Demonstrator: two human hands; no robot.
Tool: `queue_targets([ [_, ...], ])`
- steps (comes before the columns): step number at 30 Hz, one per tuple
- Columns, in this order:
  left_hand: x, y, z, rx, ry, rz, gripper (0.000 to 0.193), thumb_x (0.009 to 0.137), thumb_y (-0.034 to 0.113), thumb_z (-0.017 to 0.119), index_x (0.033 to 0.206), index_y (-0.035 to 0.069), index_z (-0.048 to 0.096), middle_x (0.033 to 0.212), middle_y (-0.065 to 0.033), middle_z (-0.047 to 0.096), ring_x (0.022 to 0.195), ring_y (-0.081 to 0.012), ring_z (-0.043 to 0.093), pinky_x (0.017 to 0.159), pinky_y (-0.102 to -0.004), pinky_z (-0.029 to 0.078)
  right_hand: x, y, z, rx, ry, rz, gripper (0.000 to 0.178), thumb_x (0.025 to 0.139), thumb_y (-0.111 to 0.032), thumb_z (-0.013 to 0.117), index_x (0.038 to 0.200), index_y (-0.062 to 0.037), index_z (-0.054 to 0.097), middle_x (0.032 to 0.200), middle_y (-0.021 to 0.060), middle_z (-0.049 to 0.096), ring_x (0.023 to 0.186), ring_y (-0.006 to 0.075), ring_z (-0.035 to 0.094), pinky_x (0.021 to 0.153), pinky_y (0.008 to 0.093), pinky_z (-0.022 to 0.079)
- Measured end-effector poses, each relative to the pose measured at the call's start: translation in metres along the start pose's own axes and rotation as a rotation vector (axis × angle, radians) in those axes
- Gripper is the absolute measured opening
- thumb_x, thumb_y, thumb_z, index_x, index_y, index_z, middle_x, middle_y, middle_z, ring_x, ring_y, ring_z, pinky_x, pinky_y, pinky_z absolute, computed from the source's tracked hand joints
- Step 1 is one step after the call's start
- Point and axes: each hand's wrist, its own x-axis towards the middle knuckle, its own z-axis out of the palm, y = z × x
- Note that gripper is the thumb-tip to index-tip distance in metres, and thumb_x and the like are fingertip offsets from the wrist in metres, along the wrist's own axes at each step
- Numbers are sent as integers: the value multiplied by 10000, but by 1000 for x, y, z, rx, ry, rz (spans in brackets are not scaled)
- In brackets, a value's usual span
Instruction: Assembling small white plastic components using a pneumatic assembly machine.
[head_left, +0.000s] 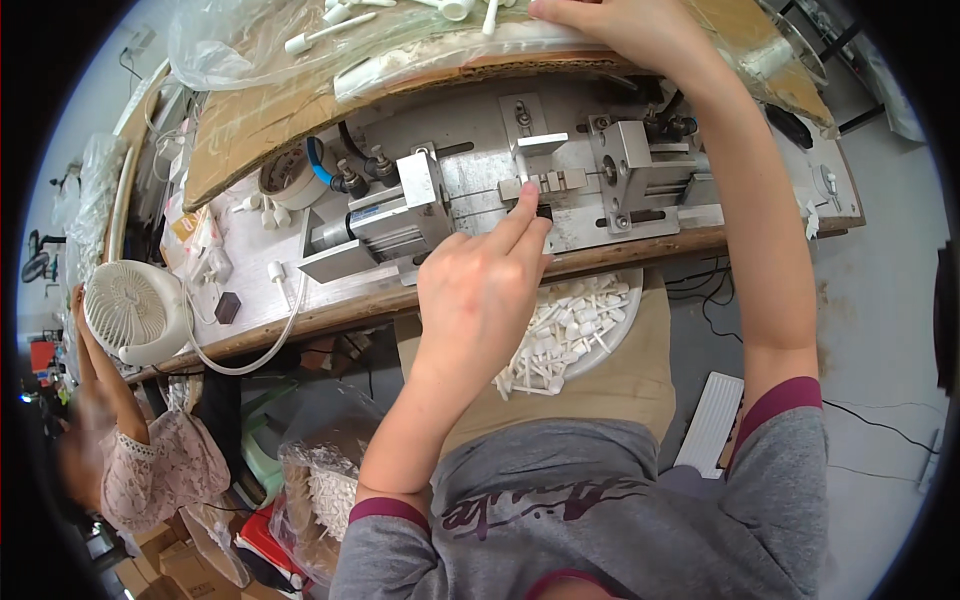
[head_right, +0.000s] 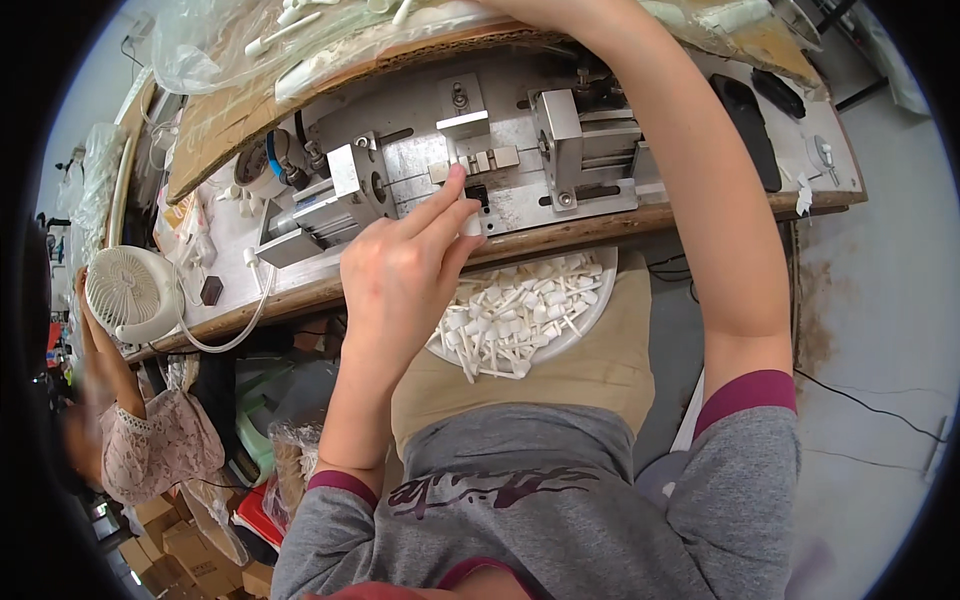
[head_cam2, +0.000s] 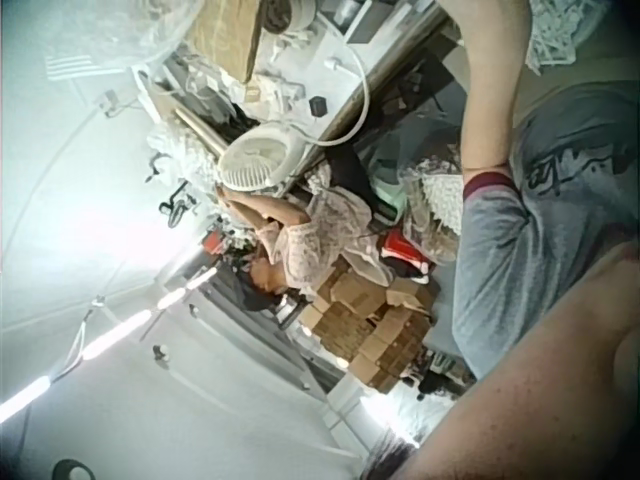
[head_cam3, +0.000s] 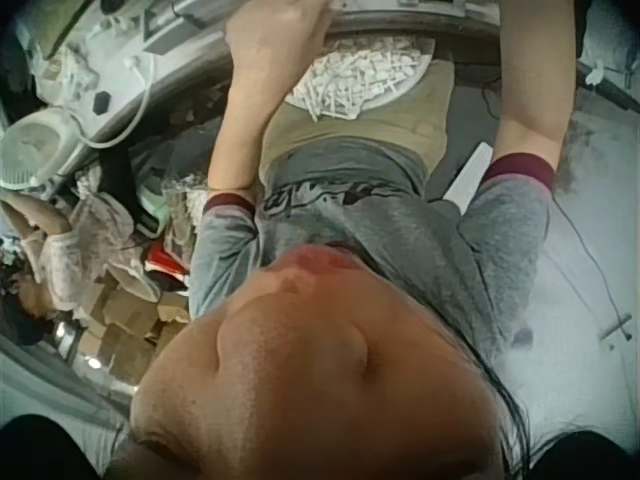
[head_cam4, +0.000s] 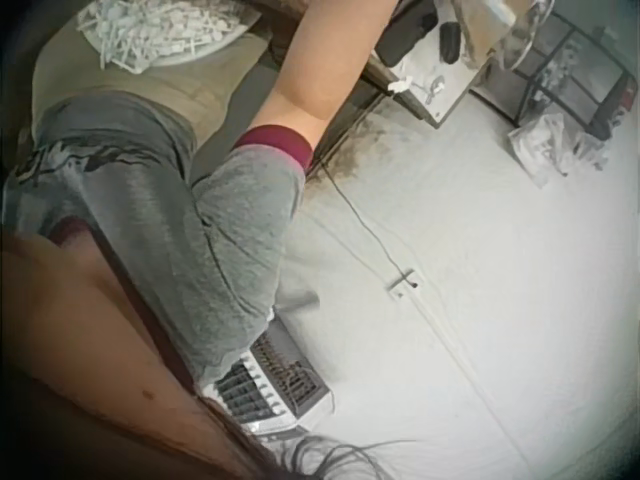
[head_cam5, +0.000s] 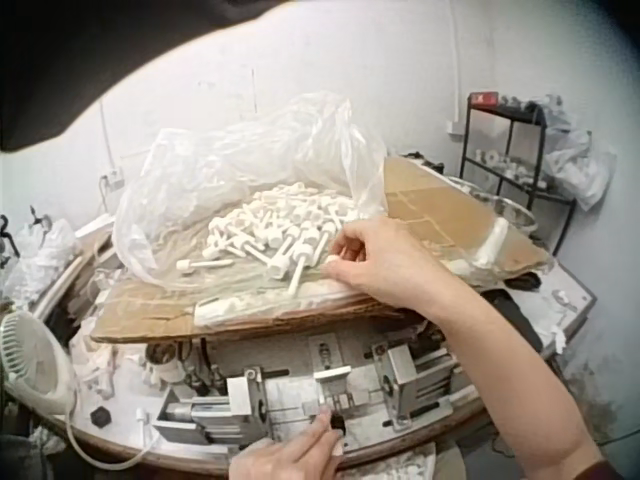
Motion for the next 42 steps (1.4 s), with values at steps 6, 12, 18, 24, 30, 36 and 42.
queue_targets([
  [6, 3, -1, -1, -48, -33, -37, 242, 748, 199, 806, 969, 107, 765, 1181, -11, 721, 595, -233, 657, 583, -312, 522, -22, -25, -5, 209, 55, 18, 252, 862, -200, 719, 961, 29, 684, 819, 69, 646, 792, 137, 632, 692, 292, 502],
  [12, 6, -2, -2, -57, -57, -36, 249, 746, 207, 809, 971, 107, 773, 1161, -27, 725, 672, -234, 702, 605, -315, 540, -85, -28, 13, 578, 180, -168, 121, 881, -64, 668, 980, 5, 667, 956, 69, 645, 918, 161, 636, 793, 310, 522],
  [18, 18, -14, -23, -440, -26, -90, 263, 774, 143, 826, 1025, 91, 771, 967, -47, 757, 577, -101, 636, 536, -222, 480, -154, -22, 14, 51, 121, -369, 290, 816, 4, 693, 1098, 16, 622, 1275, 162, 632, 888, 237, 658, 759, 313, 530],
  [24, 111, -31, -55, -282, 383, -75, 235, 779, 93, 805, 1001, 35, 755, 951, -114, 743, 742, -154, 685, 672, -263, 525, -187, -24, 36, -254, -55, -393, 241, 810, -63, 671, 1026, 27, 613, 1312, 171, 637, 634, 161, 605, 589, 292, 484],
  [30, 180, -46, -34, 230, 229, -26, 255, 777, 182, 769, 959, 7, 736, 879, -190, 730, 841, -346, 710, 783, -420, 552, -177, -42, 54, -416, -137, -440, 250, 756, -82, 659, 978, 3, 583, 1294, 230, 632, 455, 165, 545, 474, 267, 473],
  [36, 182, -43, -51, -70, 143, -118, 206, 783, 102, 734, 961, -2, 729, 930, -201, 725, 876, -277, 722, 776, -372, 568, -160, -49, 44, -444, -205, -468, 190, 691, -64, 657, 835, -4, 548, 1186, 291, 663, 491, 209, 651, 462, 281, 503],
  [42, 117, -36, -78, -211, 463, 109, 198, 774, 61, 768, 963, 12, 732, 1000, -167, 741, 886, -230, 730, 786, -325, 581, -159, -44, 30, -12, -154, -382, 209, 760, -84, 741, 924, 0, 643, 1023, 166, 728, 609, 202, 679, 542, 300, 517],
])
